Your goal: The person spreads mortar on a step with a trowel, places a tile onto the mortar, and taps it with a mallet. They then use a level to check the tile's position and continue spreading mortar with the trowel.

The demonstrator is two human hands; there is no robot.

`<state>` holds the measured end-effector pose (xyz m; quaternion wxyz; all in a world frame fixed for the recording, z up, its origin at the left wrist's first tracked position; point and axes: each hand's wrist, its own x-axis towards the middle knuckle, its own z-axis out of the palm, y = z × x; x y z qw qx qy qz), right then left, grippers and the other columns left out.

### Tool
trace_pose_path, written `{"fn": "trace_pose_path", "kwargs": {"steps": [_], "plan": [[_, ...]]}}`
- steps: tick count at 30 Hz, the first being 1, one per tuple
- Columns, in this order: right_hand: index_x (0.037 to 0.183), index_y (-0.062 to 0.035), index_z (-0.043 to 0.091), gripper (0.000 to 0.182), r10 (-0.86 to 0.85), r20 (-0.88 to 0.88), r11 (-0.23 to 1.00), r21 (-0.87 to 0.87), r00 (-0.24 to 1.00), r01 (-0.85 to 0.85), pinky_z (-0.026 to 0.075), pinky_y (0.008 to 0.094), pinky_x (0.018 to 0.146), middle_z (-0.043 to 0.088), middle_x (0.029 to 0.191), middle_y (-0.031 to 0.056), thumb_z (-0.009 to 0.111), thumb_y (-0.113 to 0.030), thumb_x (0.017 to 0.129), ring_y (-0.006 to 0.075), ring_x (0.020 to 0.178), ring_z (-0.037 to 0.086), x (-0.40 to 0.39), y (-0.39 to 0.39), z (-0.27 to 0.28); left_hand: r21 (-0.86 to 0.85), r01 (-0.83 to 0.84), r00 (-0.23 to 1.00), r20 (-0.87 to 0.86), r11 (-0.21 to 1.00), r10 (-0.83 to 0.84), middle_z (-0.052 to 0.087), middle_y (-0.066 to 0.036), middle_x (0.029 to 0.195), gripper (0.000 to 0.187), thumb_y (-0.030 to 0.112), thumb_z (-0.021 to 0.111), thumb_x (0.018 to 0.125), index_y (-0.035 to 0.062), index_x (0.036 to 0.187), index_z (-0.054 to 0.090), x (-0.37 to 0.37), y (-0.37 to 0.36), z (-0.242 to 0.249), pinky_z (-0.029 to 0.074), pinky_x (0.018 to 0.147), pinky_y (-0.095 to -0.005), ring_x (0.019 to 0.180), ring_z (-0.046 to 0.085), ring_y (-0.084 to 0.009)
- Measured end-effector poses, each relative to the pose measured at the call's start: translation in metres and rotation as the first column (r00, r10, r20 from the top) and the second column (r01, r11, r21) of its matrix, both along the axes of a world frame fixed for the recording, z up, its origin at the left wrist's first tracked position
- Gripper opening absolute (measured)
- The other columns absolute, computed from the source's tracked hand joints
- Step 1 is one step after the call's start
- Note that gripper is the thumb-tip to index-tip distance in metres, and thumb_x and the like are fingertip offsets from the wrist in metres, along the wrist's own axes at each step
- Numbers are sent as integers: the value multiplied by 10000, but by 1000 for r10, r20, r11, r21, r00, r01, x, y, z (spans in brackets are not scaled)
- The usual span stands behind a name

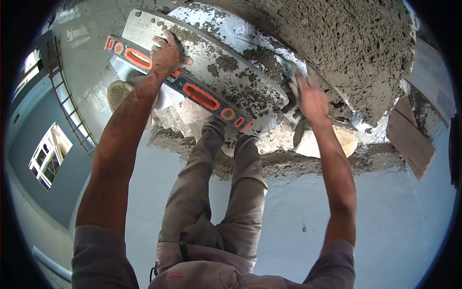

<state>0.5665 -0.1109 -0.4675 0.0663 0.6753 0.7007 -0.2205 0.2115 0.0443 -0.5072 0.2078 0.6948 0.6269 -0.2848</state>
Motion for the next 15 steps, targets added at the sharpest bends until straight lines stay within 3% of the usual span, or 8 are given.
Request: {"fn": "trace_pose_path", "kwargs": {"steps": [1, 2, 4, 5, 7, 8, 10, 15], "plan": [[1199, -161, 484, 354, -18, -8, 995, 95, 1000, 19, 514, 431, 577, 562, 945, 178, 469, -349, 899, 349, 707, 599, -4, 7, -22, 7, 6, 1000, -4, 1000, -6, 98, -460, 1316, 1258, 527, 733, 603, -67, 1363, -74, 1, 2, -1, 304, 994, -519, 1160, 307, -594], [1199, -161, 484, 354, -21, -12, 996, 91, 1000, 22, 514, 431, 577, 562, 945, 178, 469, -349, 899, 349, 707, 599, -1, 8, -41, 4, 9, 1000, -8, 1000, -9, 98, -460, 1316, 1258, 527, 733, 603, -67, 1363, -74, -2, 1, -4, 304, 994, -519, 1160, 307, -594], [1235, -190, 457, 369, 84, 7, 950, 301, 996, -82, 516, 427, 602, 563, 971, 174, 463, -339, 898, 363, 758, 600, 5, 4, -57, 32, 29, 999, 15, 999, -29, 98, -459, 1317, 1277, 535, 735, 591, -61, 1361, -91, -6, 1, -8, 318, 984, -517, 1157, 312, -591], [1235, -190, 457, 369, 82, 9, 953, 292, 997, -81, 516, 427, 602, 563, 971, 174, 463, -339, 898, 363, 758, 600, 10, -8, -57, 23, 30, 999, 18, 999, -30, 98, -459, 1317, 1277, 535, 735, 591, -61, 1361, -91, -6, -3, -9, 318, 984, -517, 1157, 312, -591], [1214, -180, 473, 355, -3, -102, 999, -47, 995, -2, 515, 423, 642, 567, 1054, 160, 469, -335, 894, 344, 807, 612, 15, -19, -27, 25, 14, 1000, 2, 1000, -14, 101, -462, 1312, 1287, 553, 728, 583, -52, 1363, -98, -4, 0, -8, 331, 974, -514, 1156, 319, -585], [1226, -181, 449, 336, -74, 22, 950, -302, 997, 78, 538, 384, 663, 548, 1141, 155, 428, -314, 918, 318, 893, 612, 22, -22, -15, 34, 12, 1000, 17, 999, -12, 102, -459, 1315, 1284, 571, 716, 583, -47, 1367, -92, -8, 0, -13, 327, 979, -510, 1163, 313, -582], [1186, -179, 481, 330, -348, -84, 883, -364, 934, 296, 533, 391, 681, 603, 1062, 152, 444, -355, 909, 333, 847, 627, 45, -46, -18, 21, 19, 1000, -19, 1000, -18, 105, -457, 1317, 1284, 576, 712, 584, -48, 1367, -91, -1, 2, -6, 327, 978, -514, 1162, 317, -582], [1162, -164, 530, 380, -419, -218, 877, -350, 881, 330, 497, 423, 749, 646, 902, 177, 450, -425, 897, 348, 855, 622, 68, -75, -48, 40, 43, 999, -6, 998, -43, 144, -462, 1300, 1276, 591, 707, 576, -65, 1367, -50, -7, 0, -11, 347, 958, -527, 1144, 344, -582]]}}
